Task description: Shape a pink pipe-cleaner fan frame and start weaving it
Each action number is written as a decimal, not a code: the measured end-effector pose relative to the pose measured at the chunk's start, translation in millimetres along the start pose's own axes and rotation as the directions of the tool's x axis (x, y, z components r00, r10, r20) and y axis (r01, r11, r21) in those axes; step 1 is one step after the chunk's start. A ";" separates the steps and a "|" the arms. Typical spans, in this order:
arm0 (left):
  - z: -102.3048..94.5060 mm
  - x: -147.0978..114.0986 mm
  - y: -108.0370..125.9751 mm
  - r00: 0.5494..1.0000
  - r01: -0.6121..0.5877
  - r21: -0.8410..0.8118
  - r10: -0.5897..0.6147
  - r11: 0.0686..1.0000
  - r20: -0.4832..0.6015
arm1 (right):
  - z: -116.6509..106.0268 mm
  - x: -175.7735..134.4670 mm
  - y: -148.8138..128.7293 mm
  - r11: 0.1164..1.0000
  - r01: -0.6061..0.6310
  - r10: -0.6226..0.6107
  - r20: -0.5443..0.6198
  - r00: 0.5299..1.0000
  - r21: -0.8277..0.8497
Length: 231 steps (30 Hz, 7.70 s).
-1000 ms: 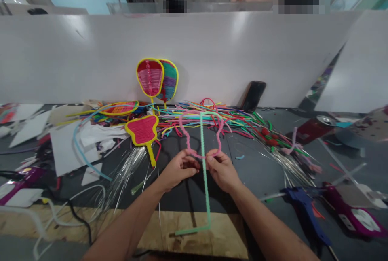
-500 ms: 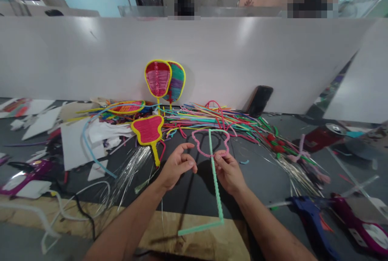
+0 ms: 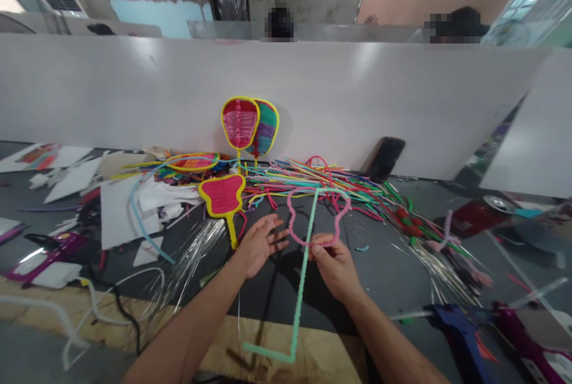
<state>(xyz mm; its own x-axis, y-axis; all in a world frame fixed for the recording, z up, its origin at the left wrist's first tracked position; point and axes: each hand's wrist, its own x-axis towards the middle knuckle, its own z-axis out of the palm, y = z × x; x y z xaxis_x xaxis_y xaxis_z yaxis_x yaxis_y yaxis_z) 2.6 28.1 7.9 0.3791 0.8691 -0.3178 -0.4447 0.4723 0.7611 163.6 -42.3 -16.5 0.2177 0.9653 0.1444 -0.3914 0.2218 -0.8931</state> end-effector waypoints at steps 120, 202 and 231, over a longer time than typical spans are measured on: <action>-9.5 -5.8 23.5 0.902 0.096 0.077 -0.119 0.992 0.415 | -35.1 25.2 -29.0 0.958 -0.284 0.283 -0.234 0.930 0.033; -70.0 -128.0 -12.3 0.949 -0.059 0.809 0.219 -0.585 0.227 | -25.8 9.9 -21.6 0.889 -0.351 0.377 -0.035 0.925 0.294; -91.4 -134.8 9.3 0.946 0.033 0.748 0.262 -0.663 0.191 | -23.0 5.3 -21.4 0.897 -0.376 0.399 -0.061 0.915 0.232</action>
<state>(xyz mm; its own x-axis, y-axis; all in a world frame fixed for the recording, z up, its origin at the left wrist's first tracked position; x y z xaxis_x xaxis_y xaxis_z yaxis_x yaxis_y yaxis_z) -126.8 -71.2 6.1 0.3968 0.9179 0.0064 0.9142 -0.3946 -0.0919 193.7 -45.0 -6.5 0.0972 0.9633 -0.2502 -0.6400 -0.1320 -0.7569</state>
